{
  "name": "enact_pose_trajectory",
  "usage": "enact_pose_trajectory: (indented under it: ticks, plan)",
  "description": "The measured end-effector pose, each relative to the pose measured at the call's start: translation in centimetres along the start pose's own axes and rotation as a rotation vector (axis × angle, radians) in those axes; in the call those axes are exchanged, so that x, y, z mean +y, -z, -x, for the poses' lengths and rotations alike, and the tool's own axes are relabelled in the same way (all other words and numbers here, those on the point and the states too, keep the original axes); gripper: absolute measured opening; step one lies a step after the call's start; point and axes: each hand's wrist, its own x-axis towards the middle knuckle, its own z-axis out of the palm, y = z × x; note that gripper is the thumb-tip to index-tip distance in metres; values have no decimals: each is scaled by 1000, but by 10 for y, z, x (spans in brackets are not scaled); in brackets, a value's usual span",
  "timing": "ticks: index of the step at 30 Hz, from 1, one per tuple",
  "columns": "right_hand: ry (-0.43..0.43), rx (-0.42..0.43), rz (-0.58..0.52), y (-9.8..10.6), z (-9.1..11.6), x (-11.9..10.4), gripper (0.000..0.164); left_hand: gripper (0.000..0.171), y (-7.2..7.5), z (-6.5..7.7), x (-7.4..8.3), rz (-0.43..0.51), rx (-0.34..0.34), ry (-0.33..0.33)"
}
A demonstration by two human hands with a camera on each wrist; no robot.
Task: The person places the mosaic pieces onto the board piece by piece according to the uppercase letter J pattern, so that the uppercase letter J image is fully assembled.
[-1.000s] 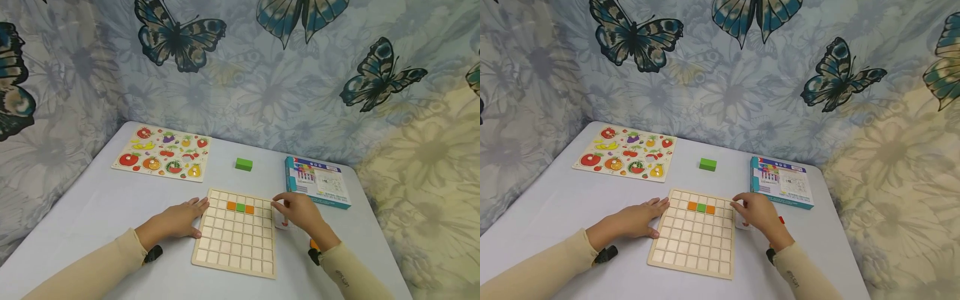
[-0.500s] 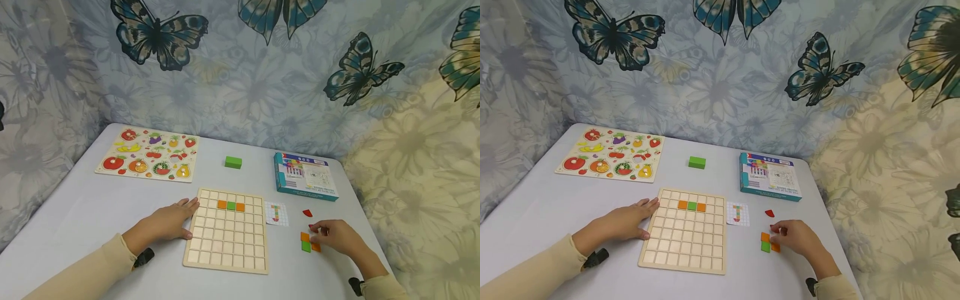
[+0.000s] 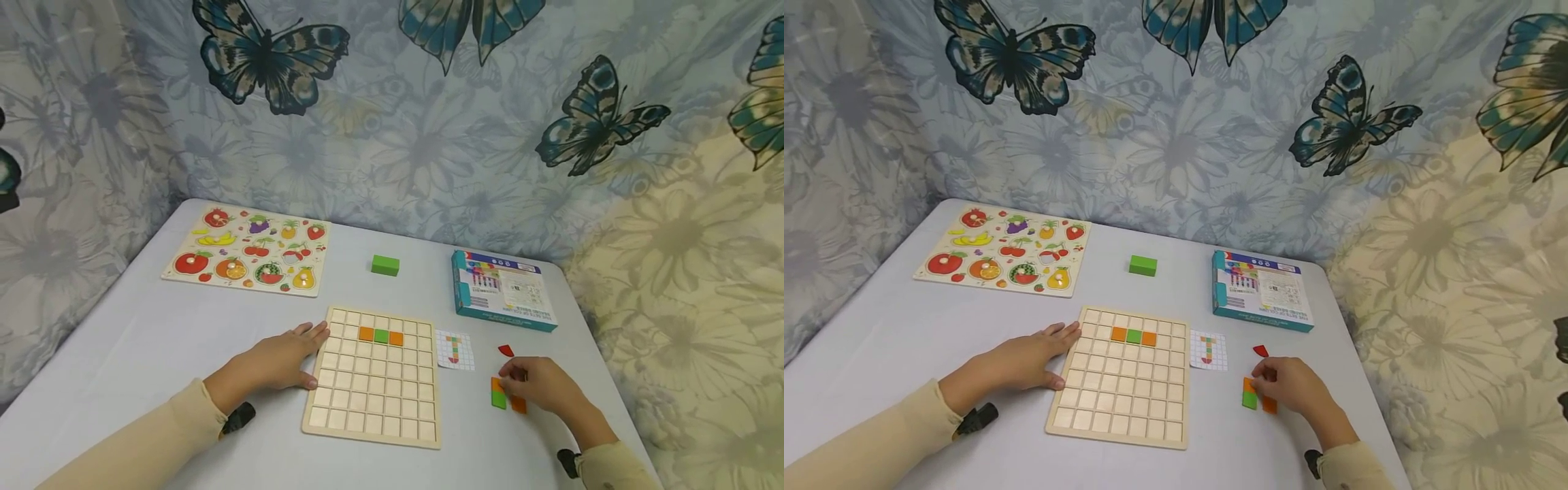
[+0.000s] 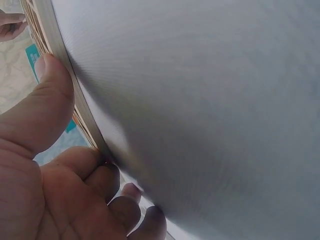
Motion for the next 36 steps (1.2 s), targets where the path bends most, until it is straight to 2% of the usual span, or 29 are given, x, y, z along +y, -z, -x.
enact_pose_trajectory:
  ticks: [9, 16, 26, 33, 36]
  plan:
    - [20, 0, -5, -3, 1, 3, 15, 94, -2, -1, -4, -1, 1, 12]
    - [18, 15, 31, -4, -2, -1, 22, 93, 0, 1, -2, 4, -11, -23]
    - [0, 45, 102, -1, -5, -1, 23, 93, -2, -1, -2, -12, -1, -13]
    - [4, 26, 67, 0, 0, -6, 36, 94, -3, -3, -4, -20, -8, -12]
    - [7, 22, 70, 0, 0, -7, 33, 94, -2, -2, -2, -13, -8, -18]
